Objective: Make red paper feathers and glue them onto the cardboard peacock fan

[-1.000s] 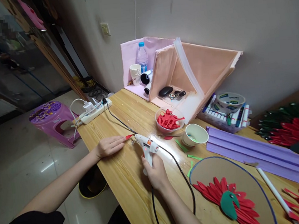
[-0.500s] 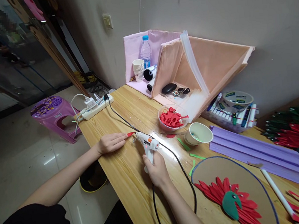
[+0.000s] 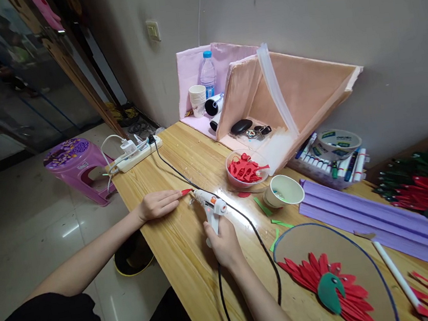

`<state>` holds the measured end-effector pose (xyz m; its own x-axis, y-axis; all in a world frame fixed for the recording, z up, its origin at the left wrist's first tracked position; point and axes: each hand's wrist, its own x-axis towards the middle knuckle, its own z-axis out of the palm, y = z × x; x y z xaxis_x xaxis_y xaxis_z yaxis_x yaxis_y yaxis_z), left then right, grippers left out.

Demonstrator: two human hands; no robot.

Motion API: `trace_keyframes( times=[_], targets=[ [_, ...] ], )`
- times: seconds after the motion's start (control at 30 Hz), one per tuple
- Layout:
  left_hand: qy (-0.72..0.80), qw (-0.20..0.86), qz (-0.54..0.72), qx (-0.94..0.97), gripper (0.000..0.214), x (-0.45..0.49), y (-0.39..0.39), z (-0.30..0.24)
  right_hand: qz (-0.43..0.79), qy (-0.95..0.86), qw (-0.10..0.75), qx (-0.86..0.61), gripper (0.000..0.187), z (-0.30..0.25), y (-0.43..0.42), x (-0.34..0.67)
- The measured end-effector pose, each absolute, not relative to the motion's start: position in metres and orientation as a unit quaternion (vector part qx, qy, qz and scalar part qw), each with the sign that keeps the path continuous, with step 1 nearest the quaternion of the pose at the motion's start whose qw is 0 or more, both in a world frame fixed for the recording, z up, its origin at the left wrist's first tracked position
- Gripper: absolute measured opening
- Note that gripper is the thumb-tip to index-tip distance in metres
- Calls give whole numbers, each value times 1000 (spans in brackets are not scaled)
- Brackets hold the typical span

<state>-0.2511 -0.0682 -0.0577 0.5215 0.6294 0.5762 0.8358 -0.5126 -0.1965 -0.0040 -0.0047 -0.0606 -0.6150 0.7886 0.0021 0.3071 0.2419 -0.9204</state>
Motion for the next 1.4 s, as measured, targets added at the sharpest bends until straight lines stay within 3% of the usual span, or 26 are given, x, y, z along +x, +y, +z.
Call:
trace_keyframes(
  times=[0.13, 0.33, 0.47, 0.6, 0.67, 0.77, 1.0, 1.07, 1.2, 1.3, 1.4],
  targets=[
    [-432, 224, -249, -837, 11, -250, -68, -56, 495, -752, 239, -365, 36, -60, -4, -5],
    [-539, 71, -338, -768, 7, -251, -72, -55, 523, -727, 250, -367, 33, -62, -4, -2],
    [-610, 82, -414, -671, 7, -243, -78, -44, 534, -712, 292, -350, 34, -57, 4, -15],
    [-666, 84, -523, -526, 6, -226, -82, -11, 394, -777, 322, -370, 32, -43, 22, -63],
    [-667, -83, -624, -397, 21, -217, -83, 12, 355, -787, 328, -383, 26, -39, 33, -92],
    [-622, -275, -665, -307, 31, -204, -87, 45, 312, -795, 316, -413, 17, -38, 44, -125],
    [-558, -496, -606, -275, 28, -166, -84, 83, 281, -809, 253, -449, 26, -30, 38, -130],
    [-543, -540, -578, -282, 27, -150, -71, 82, 282, -820, 238, -438, 30, -23, 27, -104],
    [-500, -633, -473, -355, 21, -114, -32, 66, 302, -850, 192, -386, 17, -8, -8, 2],
    [-439, -681, -372, -453, 17, -82, 1, 46, 445, -869, 29, -215, 19, 4, -29, 106],
    [-429, -690, -298, -501, 20, -54, 31, 23, 532, -789, -2, -307, 23, 7, -35, 191]
  ],
)
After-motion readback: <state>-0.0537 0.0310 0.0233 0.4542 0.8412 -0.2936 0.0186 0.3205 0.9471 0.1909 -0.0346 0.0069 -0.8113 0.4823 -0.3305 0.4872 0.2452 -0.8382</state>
